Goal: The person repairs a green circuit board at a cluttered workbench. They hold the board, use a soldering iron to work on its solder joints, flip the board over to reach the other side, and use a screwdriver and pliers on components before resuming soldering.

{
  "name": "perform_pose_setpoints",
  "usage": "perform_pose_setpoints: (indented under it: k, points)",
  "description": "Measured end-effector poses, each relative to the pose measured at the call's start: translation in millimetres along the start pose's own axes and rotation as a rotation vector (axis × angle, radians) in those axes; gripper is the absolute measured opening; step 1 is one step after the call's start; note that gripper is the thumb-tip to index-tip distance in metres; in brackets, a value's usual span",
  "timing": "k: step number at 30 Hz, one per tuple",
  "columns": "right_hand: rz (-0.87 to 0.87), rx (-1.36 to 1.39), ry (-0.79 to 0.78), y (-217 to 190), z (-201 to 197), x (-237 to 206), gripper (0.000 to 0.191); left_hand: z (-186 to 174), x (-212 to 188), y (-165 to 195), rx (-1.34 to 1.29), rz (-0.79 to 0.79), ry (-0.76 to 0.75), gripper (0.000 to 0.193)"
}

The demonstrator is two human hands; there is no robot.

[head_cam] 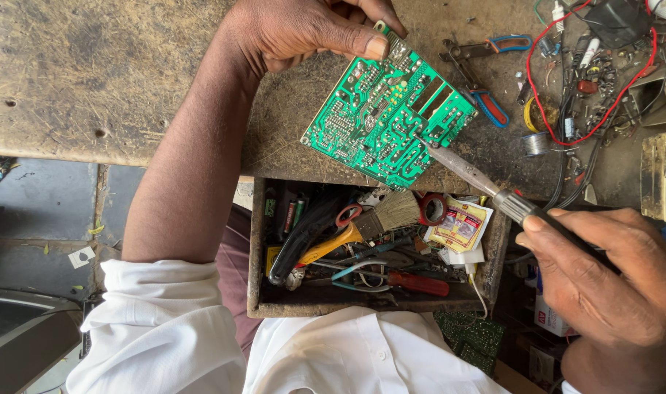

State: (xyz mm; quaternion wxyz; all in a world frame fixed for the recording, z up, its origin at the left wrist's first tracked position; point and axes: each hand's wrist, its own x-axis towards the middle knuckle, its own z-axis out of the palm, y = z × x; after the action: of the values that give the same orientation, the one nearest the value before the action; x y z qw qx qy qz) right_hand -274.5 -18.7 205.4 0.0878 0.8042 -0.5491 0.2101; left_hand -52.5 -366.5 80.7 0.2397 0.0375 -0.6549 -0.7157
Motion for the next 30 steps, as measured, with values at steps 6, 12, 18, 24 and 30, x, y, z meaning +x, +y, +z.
perform_pose_setpoints:
  k: [6, 12, 18, 24, 30]
  points:
    - [-0.025, -0.039, -0.094, -3.2, -11.7, 12.4, 0.038, -0.4, 0.1, 0.3, -0.024, 0.008, -0.003, 0.036]
    - [-0.021, -0.026, -0.099, -4.4, -14.3, 22.9, 0.04, -0.8, 0.2, 0.4, -0.007, -0.003, -0.009, 0.037]
    - [-0.015, -0.061, -0.079, -0.1, -10.9, 16.5, 0.039, -2.5, 1.3, 0.0, -0.006, -0.01, -0.012, 0.037]
    - [0.002, -0.053, -0.059, 4.3, -8.4, 7.0, 0.035, -1.0, 2.0, -1.6, 0.009, -0.023, 0.009, 0.039]
    - [-0.004, -0.029, -0.04, 9.5, -5.7, 4.5, 0.033, -1.2, 2.6, 0.3, 0.016, -0.033, 0.011, 0.041]
